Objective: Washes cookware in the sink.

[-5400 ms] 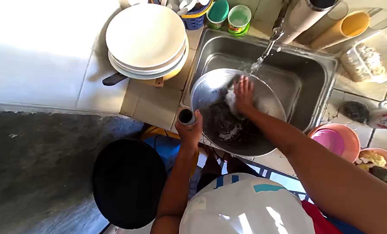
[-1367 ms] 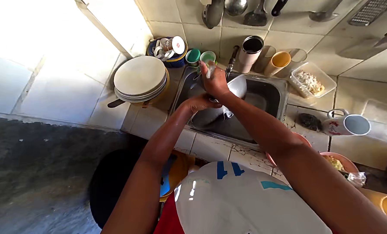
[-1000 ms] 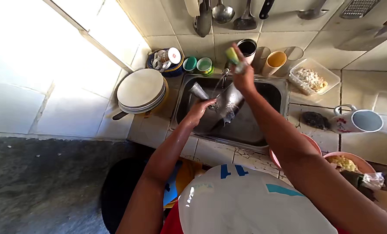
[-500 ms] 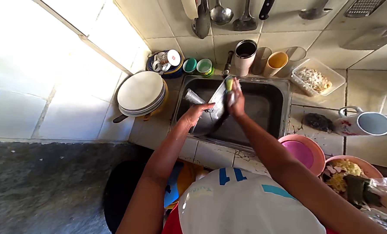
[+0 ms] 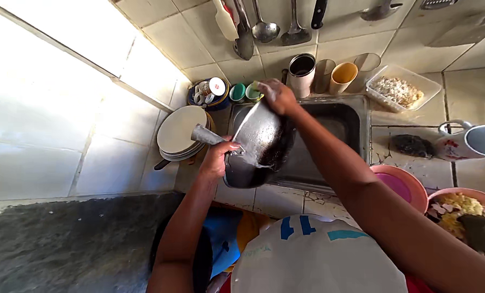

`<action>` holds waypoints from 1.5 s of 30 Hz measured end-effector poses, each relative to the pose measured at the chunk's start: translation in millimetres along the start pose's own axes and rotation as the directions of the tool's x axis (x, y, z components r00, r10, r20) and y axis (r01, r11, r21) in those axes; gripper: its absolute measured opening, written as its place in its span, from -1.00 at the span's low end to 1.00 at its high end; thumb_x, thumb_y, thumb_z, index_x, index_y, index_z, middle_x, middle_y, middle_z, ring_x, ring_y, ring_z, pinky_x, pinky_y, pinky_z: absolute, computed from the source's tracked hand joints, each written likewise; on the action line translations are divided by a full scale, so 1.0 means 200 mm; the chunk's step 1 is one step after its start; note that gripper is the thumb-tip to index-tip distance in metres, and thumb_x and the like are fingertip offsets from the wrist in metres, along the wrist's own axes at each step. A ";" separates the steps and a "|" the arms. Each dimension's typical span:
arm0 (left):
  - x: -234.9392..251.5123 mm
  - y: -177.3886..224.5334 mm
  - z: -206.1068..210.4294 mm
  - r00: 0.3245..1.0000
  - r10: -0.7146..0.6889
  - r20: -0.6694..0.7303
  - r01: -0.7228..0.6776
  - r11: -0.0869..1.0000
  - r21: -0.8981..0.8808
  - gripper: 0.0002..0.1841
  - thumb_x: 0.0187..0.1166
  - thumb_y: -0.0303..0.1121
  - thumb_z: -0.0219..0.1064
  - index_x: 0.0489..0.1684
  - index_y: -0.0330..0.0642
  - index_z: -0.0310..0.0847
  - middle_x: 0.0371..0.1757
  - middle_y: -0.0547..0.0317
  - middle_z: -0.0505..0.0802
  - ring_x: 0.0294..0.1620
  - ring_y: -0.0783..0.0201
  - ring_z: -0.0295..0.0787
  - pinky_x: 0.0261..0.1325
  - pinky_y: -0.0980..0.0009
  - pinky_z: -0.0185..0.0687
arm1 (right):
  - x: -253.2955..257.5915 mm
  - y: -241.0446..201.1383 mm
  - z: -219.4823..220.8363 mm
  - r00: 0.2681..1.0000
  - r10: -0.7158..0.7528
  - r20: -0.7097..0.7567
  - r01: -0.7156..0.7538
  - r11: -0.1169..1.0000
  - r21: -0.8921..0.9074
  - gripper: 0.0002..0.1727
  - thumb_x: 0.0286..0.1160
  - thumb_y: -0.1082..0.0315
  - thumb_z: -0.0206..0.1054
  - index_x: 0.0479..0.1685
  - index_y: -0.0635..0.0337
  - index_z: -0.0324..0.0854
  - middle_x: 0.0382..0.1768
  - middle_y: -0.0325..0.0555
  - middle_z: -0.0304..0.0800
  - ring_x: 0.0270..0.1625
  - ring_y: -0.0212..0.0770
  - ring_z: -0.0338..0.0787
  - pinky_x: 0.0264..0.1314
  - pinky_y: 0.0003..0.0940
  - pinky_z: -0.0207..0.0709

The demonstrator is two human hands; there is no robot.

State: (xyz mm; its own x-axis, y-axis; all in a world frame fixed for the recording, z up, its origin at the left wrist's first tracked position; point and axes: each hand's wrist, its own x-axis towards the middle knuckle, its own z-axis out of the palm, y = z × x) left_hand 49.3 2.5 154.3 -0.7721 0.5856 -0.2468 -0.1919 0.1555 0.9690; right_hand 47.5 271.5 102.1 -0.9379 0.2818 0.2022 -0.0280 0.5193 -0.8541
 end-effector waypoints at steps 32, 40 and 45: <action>-0.31 -0.05 0.11 0.856 0.253 -0.451 -0.448 0.799 -0.401 -0.73 0.65 -0.29 0.01 -0.18 0.01 0.70 -0.23 0.32 0.86 -0.16 0.46 0.83 -0.05 0.41 0.80 | 0.02 0.02 0.16 1.000 -0.030 -0.004 0.030 0.945 0.326 -0.35 0.90 0.07 -0.27 0.58 0.38 0.47 0.58 0.23 0.54 0.67 -0.07 0.49 0.77 -0.17 0.25; -0.19 -0.14 0.12 0.767 0.137 -0.626 -0.525 0.695 -0.491 -0.74 0.62 -0.32 -0.06 -0.29 -0.04 0.59 -0.33 0.25 0.81 -0.20 0.36 0.82 -0.04 0.30 0.78 | -0.59 0.22 0.50 0.852 0.519 -0.068 -0.428 0.765 0.482 -0.37 0.92 0.01 -0.19 0.55 0.35 0.47 0.50 0.22 0.61 0.56 -0.03 0.60 0.64 -0.03 0.42; -0.15 -0.12 0.10 0.782 0.143 -0.607 -0.532 0.661 -0.530 -0.73 0.59 -0.28 -0.05 -0.21 -0.14 0.57 -0.30 0.10 0.82 -0.18 0.22 0.84 -0.02 0.15 0.78 | -0.44 -0.02 0.40 0.992 0.116 -0.043 -0.099 0.956 0.275 -0.33 0.91 0.07 -0.21 0.78 0.38 0.20 0.82 0.27 0.14 0.90 0.07 0.09 0.95 -0.06 -0.08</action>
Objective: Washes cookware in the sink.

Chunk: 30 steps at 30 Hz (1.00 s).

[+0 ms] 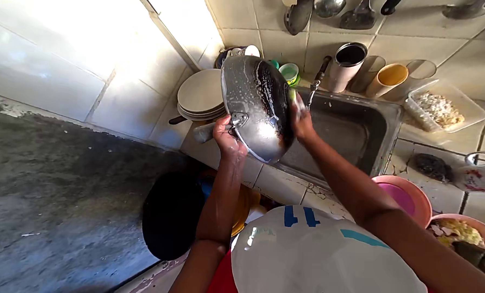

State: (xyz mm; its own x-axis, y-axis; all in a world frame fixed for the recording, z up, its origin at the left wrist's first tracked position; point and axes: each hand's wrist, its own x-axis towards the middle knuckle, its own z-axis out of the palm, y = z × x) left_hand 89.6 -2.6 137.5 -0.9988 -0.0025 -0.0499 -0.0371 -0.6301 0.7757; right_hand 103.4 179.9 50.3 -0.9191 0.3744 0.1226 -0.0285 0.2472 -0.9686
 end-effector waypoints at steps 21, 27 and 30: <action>-0.02 -0.20 0.12 0.991 -0.065 -0.121 0.035 0.972 -0.234 -0.62 0.71 -0.08 -0.14 0.03 -0.15 0.48 -0.11 0.04 0.75 0.01 0.14 0.76 0.15 0.00 0.70 | -0.28 0.04 0.11 0.895 -0.414 -0.168 0.339 0.875 -0.347 -0.27 0.79 0.06 -0.18 0.70 0.51 0.26 0.77 0.51 0.12 0.88 0.40 0.00 0.93 0.19 -0.14; -0.01 -0.17 0.05 0.987 -0.142 0.071 0.155 0.963 -0.222 -0.33 0.82 0.21 -0.30 0.13 -0.18 0.57 -0.08 0.04 0.84 -0.02 0.18 0.84 0.12 0.13 0.78 | -0.31 -0.16 0.18 0.701 -0.682 0.209 0.692 0.580 -0.429 -0.50 0.81 0.24 0.00 0.53 0.28 0.60 0.67 0.15 0.48 0.81 0.31 0.26 0.88 0.16 0.05; -0.02 -0.17 0.04 0.972 -0.221 0.074 0.233 0.943 -0.239 -0.15 0.69 0.42 -0.41 0.18 -0.17 0.55 -0.03 0.05 0.83 0.02 0.21 0.82 0.13 0.15 0.77 | -0.26 -0.20 0.15 0.682 -0.655 0.325 0.723 0.537 -0.435 -0.50 0.81 0.24 -0.01 0.57 0.23 0.58 0.68 0.04 0.49 0.82 0.21 0.27 0.89 0.07 0.07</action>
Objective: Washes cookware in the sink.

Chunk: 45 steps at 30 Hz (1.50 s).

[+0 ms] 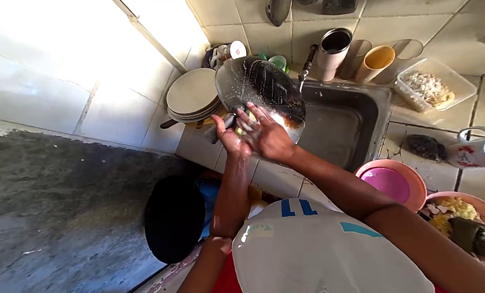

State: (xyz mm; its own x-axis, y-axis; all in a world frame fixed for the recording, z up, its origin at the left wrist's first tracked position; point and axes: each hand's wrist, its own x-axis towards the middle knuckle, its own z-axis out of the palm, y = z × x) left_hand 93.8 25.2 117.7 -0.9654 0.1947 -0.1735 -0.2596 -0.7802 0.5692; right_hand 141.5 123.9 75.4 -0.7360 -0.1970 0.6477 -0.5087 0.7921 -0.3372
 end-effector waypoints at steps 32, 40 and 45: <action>-0.18 0.29 -0.17 0.997 -0.068 0.031 0.065 0.996 0.066 -0.24 0.70 0.37 -0.32 0.25 -0.02 0.61 0.10 0.01 0.86 0.21 0.02 0.80 0.25 -0.19 0.69 | -0.28 0.65 0.21 0.356 0.911 0.209 -0.559 0.029 0.828 -0.31 0.89 -0.08 -0.27 0.56 0.25 0.47 0.41 0.06 0.70 0.43 -0.19 0.69 0.49 -0.14 0.57; -0.32 0.33 -0.03 0.988 0.141 0.057 -0.149 0.818 0.556 -0.60 0.75 -0.31 -0.20 -0.15 0.00 0.67 -0.25 0.31 0.86 -0.12 0.43 0.83 0.01 0.36 0.80 | 0.12 0.41 -0.08 0.515 0.854 -0.070 -0.609 0.422 0.672 -0.45 0.89 0.18 -0.13 0.39 0.48 0.55 0.32 0.31 0.72 0.43 0.01 0.71 0.55 -0.07 0.49; -0.25 0.31 -0.05 0.994 0.107 0.032 -0.107 0.828 0.550 -0.54 0.82 -0.29 -0.30 -0.06 -0.08 0.65 -0.25 0.24 0.86 -0.15 0.40 0.84 -0.02 0.35 0.81 | 0.16 0.02 -0.09 0.908 0.240 -0.343 -0.152 0.952 0.265 -0.41 0.74 0.11 -0.07 0.55 0.24 0.59 0.66 0.24 0.48 0.78 0.41 0.26 0.80 0.43 -0.03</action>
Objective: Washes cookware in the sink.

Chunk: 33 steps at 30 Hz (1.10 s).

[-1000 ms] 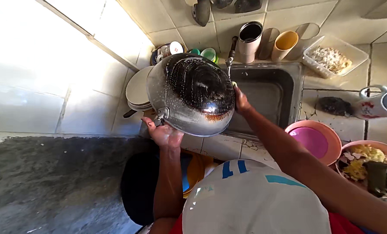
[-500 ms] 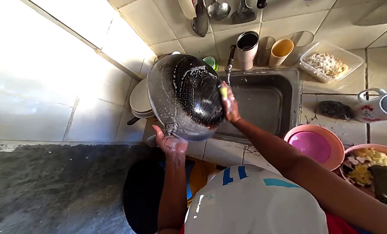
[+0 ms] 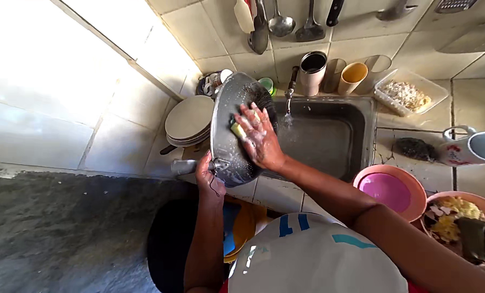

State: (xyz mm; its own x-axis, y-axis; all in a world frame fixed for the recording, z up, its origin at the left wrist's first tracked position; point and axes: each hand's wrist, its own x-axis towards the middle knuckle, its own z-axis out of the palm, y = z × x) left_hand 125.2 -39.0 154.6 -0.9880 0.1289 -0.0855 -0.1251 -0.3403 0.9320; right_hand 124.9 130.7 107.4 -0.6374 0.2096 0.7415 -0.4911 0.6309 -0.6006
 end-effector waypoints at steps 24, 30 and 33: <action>0.21 0.18 -0.24 0.619 0.068 0.782 -0.655 0.595 0.466 -0.76 0.54 -0.17 0.44 -0.13 -0.17 0.78 0.08 0.10 0.87 0.38 0.19 0.68 0.70 0.07 0.32 | -0.57 0.82 -0.50 -0.007 0.868 0.497 -1.000 -0.009 0.003 -0.67 0.50 0.48 0.35 0.23 0.23 0.52 -0.16 -0.10 0.77 -0.23 -0.27 0.80 -0.17 -0.26 0.75; 0.23 -0.01 -0.39 0.875 -0.013 0.484 -0.337 0.702 0.627 -0.11 0.74 0.15 0.08 0.91 -0.27 -0.13 0.92 0.06 0.08 0.91 0.31 -0.08 0.91 0.29 -0.09 | -0.65 0.86 -0.54 0.146 0.881 0.450 -0.960 0.236 -0.149 -0.65 0.65 0.17 0.37 0.25 0.17 0.57 -0.31 -0.21 0.60 -0.44 -0.41 0.51 -0.40 -0.43 0.48; 0.24 -0.25 -0.43 0.980 0.107 0.169 -0.168 0.898 0.407 -0.20 0.68 -0.12 0.33 0.86 -0.23 0.06 0.78 0.04 0.40 0.74 0.23 0.35 0.74 0.20 0.35 | -0.65 0.89 -0.55 0.227 0.908 0.352 -0.865 0.354 -0.355 -0.45 0.70 -0.06 0.30 0.21 0.34 0.66 -0.04 0.26 0.79 -0.06 0.13 0.80 0.08 0.22 0.66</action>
State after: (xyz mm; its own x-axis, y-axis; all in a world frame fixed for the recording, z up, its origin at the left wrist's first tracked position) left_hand 77.2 -96.0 72.8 -0.9659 0.2475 0.0755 0.0910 0.0517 0.9945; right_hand 185.2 299.0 -62.4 -0.7998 0.3573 -0.4823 0.5883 0.3071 -0.7481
